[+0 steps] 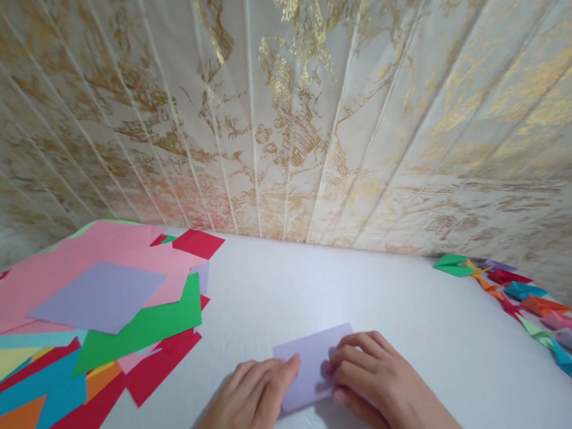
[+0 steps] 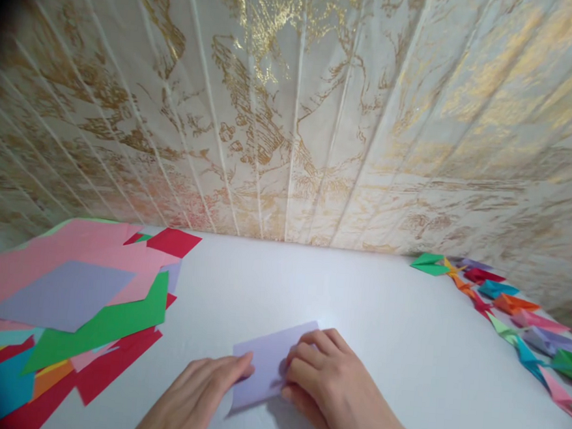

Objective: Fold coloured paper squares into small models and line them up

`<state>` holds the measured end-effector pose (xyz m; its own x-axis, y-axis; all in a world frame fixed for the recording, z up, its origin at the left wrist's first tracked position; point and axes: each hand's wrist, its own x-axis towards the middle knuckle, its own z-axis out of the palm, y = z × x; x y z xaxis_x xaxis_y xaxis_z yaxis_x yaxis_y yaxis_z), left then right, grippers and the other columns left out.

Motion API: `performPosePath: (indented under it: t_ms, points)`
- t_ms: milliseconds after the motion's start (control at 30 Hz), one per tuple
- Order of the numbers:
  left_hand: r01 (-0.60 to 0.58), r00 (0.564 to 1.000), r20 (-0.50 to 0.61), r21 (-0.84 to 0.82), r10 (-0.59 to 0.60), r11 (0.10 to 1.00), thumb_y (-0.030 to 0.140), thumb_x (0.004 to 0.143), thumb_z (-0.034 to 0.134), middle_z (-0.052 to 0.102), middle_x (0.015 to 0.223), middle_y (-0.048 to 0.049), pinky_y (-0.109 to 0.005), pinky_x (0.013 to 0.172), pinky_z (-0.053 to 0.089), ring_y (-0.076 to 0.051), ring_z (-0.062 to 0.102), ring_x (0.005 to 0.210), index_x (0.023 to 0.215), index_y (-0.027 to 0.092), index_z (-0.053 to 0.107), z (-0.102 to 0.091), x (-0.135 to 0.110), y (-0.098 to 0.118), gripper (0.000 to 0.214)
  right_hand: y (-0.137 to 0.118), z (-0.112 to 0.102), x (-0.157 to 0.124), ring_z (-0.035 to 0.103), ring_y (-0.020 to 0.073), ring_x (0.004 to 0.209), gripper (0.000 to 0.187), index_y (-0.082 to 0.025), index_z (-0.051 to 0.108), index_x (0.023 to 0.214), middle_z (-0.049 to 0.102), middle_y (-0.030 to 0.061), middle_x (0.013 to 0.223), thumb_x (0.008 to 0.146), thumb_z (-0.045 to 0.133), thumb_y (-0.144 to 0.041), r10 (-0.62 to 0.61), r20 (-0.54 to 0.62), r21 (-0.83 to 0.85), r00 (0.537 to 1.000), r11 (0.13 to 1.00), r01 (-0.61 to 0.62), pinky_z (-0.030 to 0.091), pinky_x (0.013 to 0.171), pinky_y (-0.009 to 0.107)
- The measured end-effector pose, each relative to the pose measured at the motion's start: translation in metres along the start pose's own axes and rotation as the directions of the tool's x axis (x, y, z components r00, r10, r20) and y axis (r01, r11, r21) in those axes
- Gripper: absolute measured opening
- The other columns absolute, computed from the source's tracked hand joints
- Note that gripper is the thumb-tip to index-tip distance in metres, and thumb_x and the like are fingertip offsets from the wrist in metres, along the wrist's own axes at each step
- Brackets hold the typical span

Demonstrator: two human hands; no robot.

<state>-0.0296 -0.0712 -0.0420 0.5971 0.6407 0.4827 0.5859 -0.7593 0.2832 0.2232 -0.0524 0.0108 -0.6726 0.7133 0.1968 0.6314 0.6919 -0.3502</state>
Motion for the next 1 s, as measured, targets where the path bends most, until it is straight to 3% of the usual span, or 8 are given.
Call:
performPosePath:
  t_ms: [67,167,267,333,433,600,1000]
  points:
    - [0.080,0.997,0.010,-0.032,-0.080,0.996,0.037,0.101,0.048,0.070,0.111,-0.0085,-0.032,0.083,0.055,-0.021,0.066,0.093,0.156,0.019,0.020,-0.003,-0.001,0.002,0.064,0.007,-0.008,0.015,0.061,0.0226,0.090,0.026,-0.022,0.065,0.087,0.072,0.0043,0.085,0.103,0.049,-0.033,0.060,0.062,0.002,0.996,0.998,-0.060,0.044,0.081,0.036]
    - [0.132,0.988,0.077,0.046,-0.136,0.990,0.025,0.096,0.053,0.060,0.131,-0.0123,-0.031,0.088,0.054,-0.021,0.064,0.103,0.156,0.022,0.024,-0.003,-0.006,0.003,0.066,0.017,-0.008,0.036,0.061,0.0227,0.086,0.024,-0.022,0.065,0.080,0.071,0.0040,0.083,0.099,0.057,-0.034,0.179,0.098,0.023,0.979,0.983,-0.182,0.043,0.078,0.036]
    - [0.039,0.997,0.062,0.219,-0.054,0.975,0.037,0.096,0.058,0.046,0.147,-0.0155,-0.036,0.096,0.052,-0.027,0.057,0.120,0.151,0.023,0.038,0.003,-0.012,-0.001,0.060,0.024,0.000,0.047,0.061,0.0210,0.085,0.012,-0.022,0.066,0.083,0.071,0.0013,0.081,0.092,0.068,-0.030,0.247,0.118,0.099,0.962,0.961,-0.259,0.043,0.078,0.033]
    - [-0.043,0.998,0.049,0.328,0.029,0.944,0.041,0.097,0.056,0.047,0.149,-0.0126,-0.039,0.104,0.046,-0.029,0.050,0.130,0.148,0.025,0.044,0.008,-0.015,-0.003,0.054,0.026,0.006,0.049,0.061,0.0207,0.086,0.009,-0.022,0.067,0.083,0.071,0.0001,0.081,0.090,0.070,-0.027,0.257,0.122,0.127,0.959,0.954,-0.272,0.042,0.080,0.033]
    - [-0.117,0.993,0.070,0.412,0.097,0.904,0.027,0.102,0.050,0.053,0.147,-0.0046,-0.032,0.111,0.036,-0.022,0.046,0.134,0.143,0.026,0.049,0.015,-0.015,-0.003,0.042,0.026,0.010,0.048,0.060,0.0206,0.087,0.007,-0.022,0.067,0.084,0.072,-0.0007,0.082,0.090,0.071,-0.026,0.276,0.116,0.145,0.954,0.946,-0.291,0.041,0.081,0.034]
    - [-0.163,0.984,0.140,0.429,0.113,0.889,0.016,0.103,0.040,0.058,0.142,-0.0037,-0.029,0.111,0.033,-0.018,0.051,0.129,0.141,0.021,0.053,0.016,-0.015,-0.002,0.040,0.021,0.012,0.049,0.059,0.0211,0.085,0.009,-0.022,0.066,0.081,0.071,-0.0003,0.081,0.089,0.071,-0.021,0.315,0.100,0.136,0.944,0.935,-0.326,0.041,0.080,0.035]
    - [-0.144,0.980,0.187,0.405,0.072,0.903,0.018,0.103,0.039,0.056,0.145,-0.0047,-0.033,0.109,0.035,-0.020,0.053,0.128,0.151,0.024,0.039,0.018,-0.017,-0.003,0.049,0.024,0.019,0.051,0.060,0.0202,0.079,0.012,-0.021,0.063,0.076,0.068,0.0007,0.075,0.087,0.068,-0.019,0.335,0.054,0.096,0.941,0.936,-0.338,0.044,0.076,0.034]
